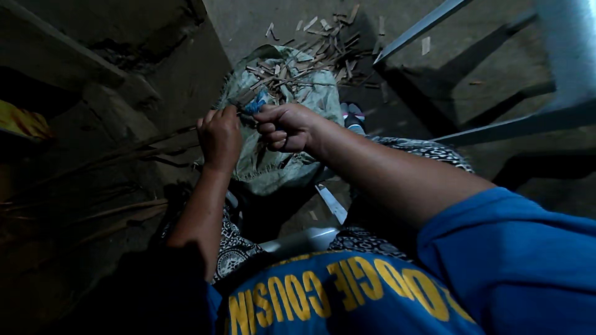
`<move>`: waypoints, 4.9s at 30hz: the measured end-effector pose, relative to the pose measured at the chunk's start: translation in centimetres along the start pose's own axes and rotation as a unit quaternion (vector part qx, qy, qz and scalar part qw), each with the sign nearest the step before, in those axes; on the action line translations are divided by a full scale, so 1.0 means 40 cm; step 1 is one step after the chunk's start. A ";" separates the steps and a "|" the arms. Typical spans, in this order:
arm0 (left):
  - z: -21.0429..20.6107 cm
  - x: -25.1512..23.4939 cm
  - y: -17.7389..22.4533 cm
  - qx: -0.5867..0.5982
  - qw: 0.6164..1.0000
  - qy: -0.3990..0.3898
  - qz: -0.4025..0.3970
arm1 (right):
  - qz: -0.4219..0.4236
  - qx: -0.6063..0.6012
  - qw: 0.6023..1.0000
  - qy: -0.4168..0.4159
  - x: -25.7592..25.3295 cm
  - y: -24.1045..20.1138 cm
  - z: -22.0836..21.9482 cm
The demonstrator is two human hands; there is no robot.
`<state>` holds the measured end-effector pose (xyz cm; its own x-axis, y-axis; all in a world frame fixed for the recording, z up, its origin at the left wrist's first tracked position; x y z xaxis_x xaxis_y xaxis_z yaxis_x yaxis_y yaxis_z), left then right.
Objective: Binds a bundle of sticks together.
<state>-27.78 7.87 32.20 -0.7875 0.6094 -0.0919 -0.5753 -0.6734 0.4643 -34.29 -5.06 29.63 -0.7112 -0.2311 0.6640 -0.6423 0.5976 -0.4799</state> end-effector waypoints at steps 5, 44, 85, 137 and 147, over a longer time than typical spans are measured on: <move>0.008 -0.019 0.003 0.036 0.979 -0.143 0.139 | 0.047 0.147 0.984 0.084 -0.013 0.005 -0.004; 0.029 0.028 -0.053 0.421 0.835 -0.219 0.277 | 0.130 0.054 0.967 0.212 -0.031 -0.072 0.099; 0.218 0.512 0.255 0.686 0.665 0.098 0.277 | 0.356 0.282 0.879 0.146 0.444 0.259 -0.245; 0.032 0.119 -0.040 0.092 0.962 -0.182 0.181 | 0.091 0.403 0.903 0.118 0.060 0.137 -0.084; 0.015 0.090 -0.104 0.209 0.938 -0.193 0.198 | 0.082 0.324 0.936 0.112 -0.036 0.141 -0.025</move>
<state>-28.09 13.11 30.46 -0.7357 0.5064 0.4498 -0.0535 -0.7055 0.7067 -36.60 -0.59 26.54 -0.7846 0.0323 0.6192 -0.6194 0.0028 -0.7851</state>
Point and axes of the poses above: each hand's wrist, its own x-axis away from the middle knuckle, its own z-axis out of the back of the hand, y = z × x, the point moved 3 cm from there along -x, towards the middle knuckle, and after that the axes turned 13 degrees about x, right-handed, at the moved point
